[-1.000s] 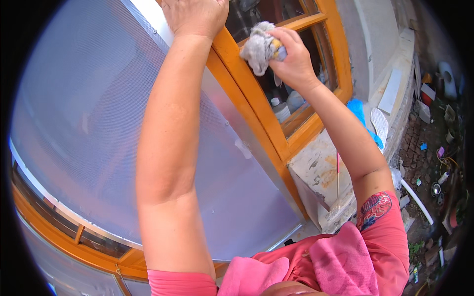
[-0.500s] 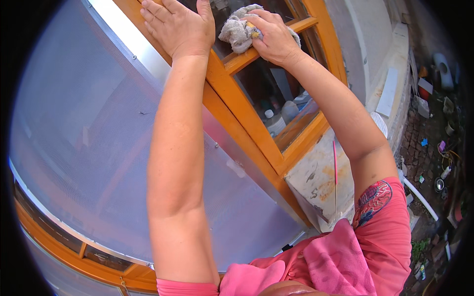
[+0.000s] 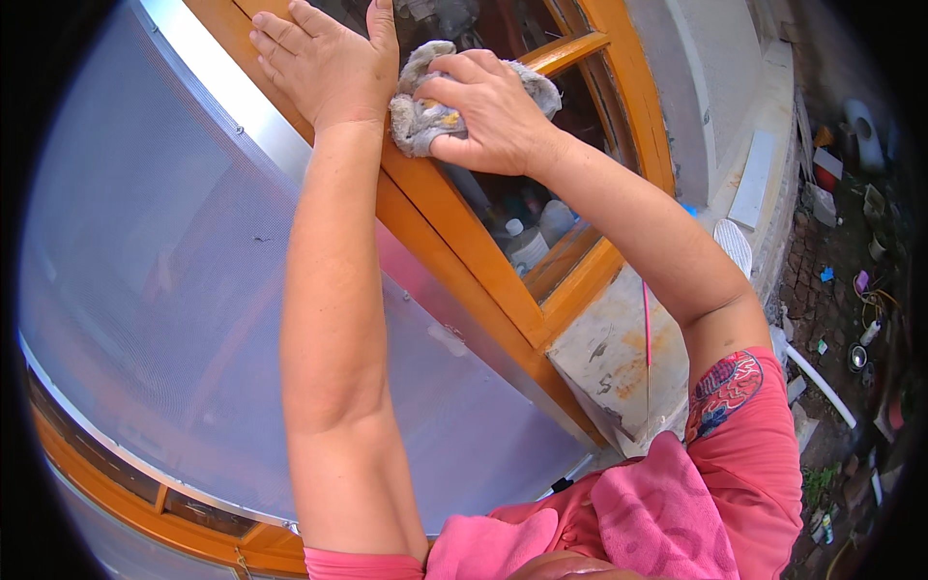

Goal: The person wipes the metal frame and glass of a door and window using a cloth.

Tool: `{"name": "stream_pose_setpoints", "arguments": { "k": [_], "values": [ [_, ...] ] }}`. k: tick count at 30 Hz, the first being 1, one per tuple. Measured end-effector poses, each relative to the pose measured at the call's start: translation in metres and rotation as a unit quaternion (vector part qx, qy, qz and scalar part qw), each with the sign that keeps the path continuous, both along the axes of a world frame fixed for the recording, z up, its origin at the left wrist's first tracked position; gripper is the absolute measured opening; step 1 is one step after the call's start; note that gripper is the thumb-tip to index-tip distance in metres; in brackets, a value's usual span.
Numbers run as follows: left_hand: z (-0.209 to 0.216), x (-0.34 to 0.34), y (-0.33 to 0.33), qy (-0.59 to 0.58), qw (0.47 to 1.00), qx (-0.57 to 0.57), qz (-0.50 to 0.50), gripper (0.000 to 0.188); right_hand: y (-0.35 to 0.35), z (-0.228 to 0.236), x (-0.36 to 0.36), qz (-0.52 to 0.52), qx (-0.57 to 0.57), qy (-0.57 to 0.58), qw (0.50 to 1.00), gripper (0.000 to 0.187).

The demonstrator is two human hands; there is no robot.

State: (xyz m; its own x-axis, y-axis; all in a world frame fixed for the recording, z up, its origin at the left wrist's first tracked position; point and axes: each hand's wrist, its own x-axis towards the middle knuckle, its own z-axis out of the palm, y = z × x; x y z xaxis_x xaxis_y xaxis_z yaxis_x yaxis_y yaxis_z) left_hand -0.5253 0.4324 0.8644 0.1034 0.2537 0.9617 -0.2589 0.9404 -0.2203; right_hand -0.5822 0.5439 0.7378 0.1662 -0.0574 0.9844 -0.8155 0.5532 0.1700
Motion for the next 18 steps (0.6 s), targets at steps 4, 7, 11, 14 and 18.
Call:
{"name": "stream_pose_setpoints", "arguments": {
  "k": [4,7,11,14,18],
  "values": [
    [0.018,-0.002,-0.026,-0.041,0.995,-0.078,-0.039,0.093,0.017,0.01,-0.018,0.004,-0.004,-0.051,0.999,0.041],
    [0.021,0.0,-0.029,-0.071,0.993,-0.065,-0.065,0.096,0.054,0.014,-0.071,-0.056,-0.079,-0.124,0.988,0.042],
    [0.011,-0.002,-0.014,-0.058,0.993,-0.044,-0.098,0.092,0.113,0.023,-0.121,0.005,-0.117,-0.125,0.985,0.029],
    [0.011,0.003,-0.008,-0.05,0.991,-0.036,-0.115,0.093,0.123,0.034,-0.143,-0.054,-0.182,-0.19,0.963,0.025],
    [0.01,0.003,-0.004,-0.05,0.984,-0.028,-0.168,0.098,0.048,0.043,-0.069,0.011,-0.113,-0.05,0.992,0.04]
  ]
}}
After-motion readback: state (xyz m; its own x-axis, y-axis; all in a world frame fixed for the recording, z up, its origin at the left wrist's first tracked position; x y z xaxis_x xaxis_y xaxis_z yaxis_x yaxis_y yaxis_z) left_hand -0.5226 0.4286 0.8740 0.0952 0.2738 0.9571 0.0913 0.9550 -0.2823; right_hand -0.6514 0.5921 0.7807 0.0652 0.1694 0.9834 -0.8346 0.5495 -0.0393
